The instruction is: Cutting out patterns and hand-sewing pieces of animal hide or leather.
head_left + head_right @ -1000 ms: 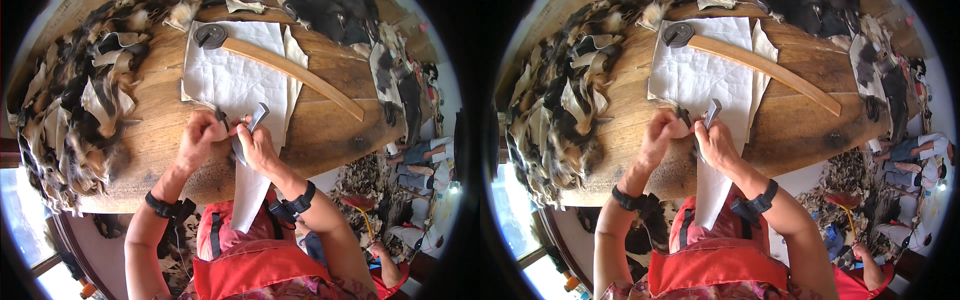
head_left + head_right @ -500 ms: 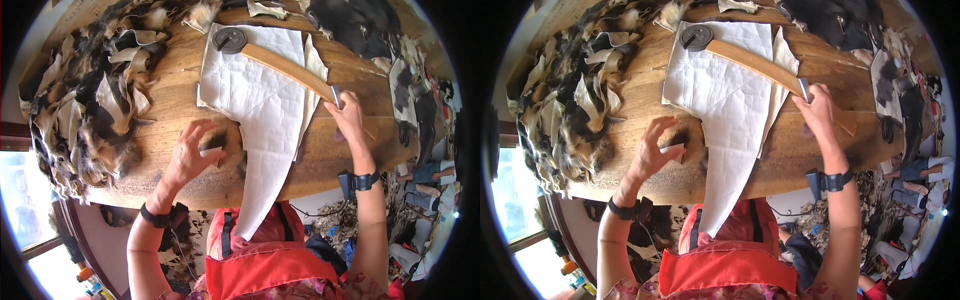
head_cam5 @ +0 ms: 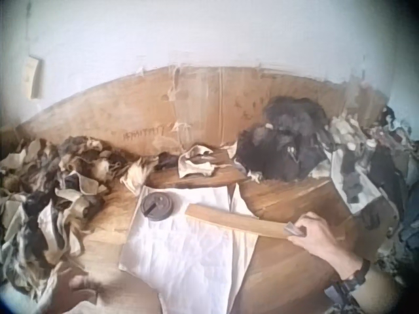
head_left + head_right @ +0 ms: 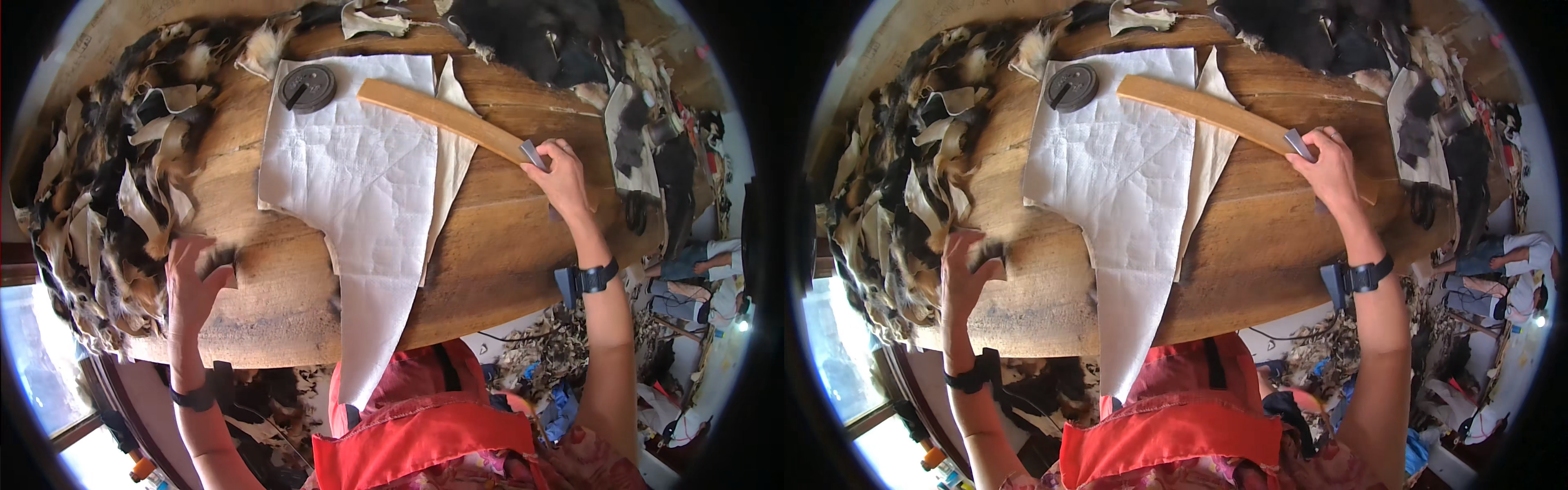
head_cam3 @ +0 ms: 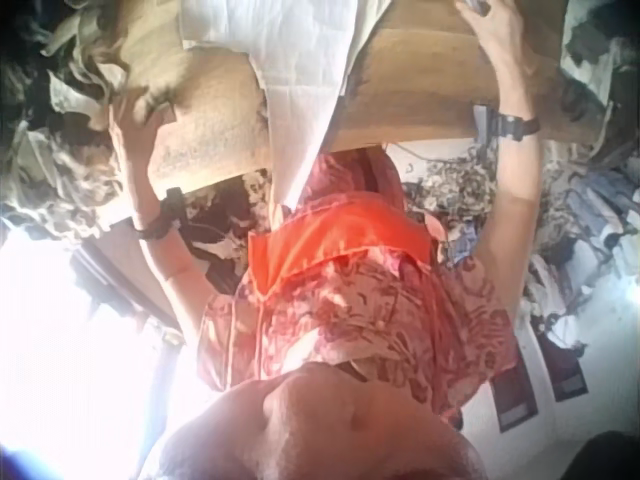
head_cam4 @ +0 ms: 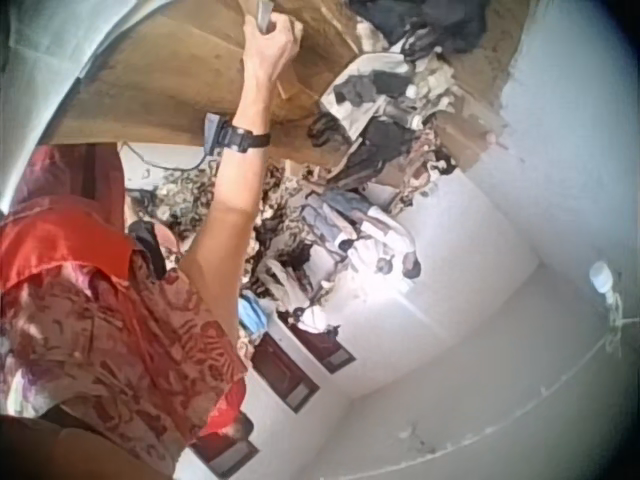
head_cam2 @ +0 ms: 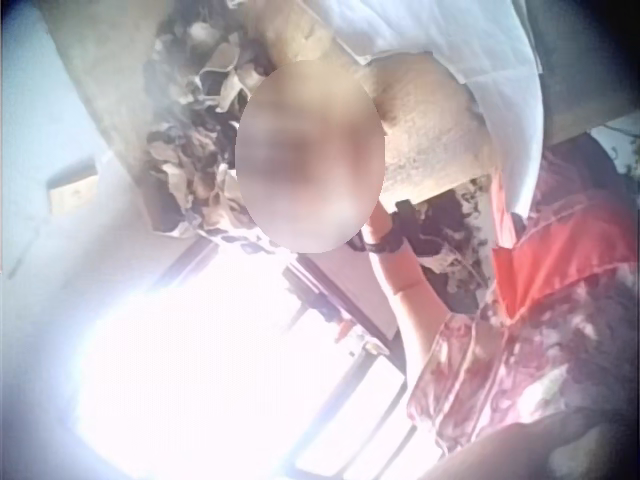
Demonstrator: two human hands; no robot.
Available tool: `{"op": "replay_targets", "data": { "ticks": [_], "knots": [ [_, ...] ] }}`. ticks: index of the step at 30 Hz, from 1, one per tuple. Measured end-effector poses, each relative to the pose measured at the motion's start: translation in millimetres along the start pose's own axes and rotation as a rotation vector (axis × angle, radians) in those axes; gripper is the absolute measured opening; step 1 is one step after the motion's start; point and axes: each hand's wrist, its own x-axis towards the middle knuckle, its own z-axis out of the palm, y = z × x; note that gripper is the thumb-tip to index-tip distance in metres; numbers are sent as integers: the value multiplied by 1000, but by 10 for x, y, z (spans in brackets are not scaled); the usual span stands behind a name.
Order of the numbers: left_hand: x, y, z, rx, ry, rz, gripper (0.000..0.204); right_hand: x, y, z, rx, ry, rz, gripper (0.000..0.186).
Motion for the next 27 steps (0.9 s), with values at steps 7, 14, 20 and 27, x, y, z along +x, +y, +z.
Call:
{"op": "replay_targets", "data": {
  "ticks": [7, 14, 20, 27],
  "knots": [
    [603, 1111, 620, -757, -377, 75, 69, -145, -1241, -130, 288, -15, -127, 25],
    [1088, 1721, 1301, -1207, -933, 483, 64, -279, -1800, 14, 447, -175, -321, 24],
    [1251, 1759, 1455, -1133, -795, 136, 18, 125, -1403, 251, 661, -181, -275, 42],
    [1804, 1806, 1581, -755, -436, 86, 10, 202, -19, 441, 46, -92, -158, 60]
  ]
}}
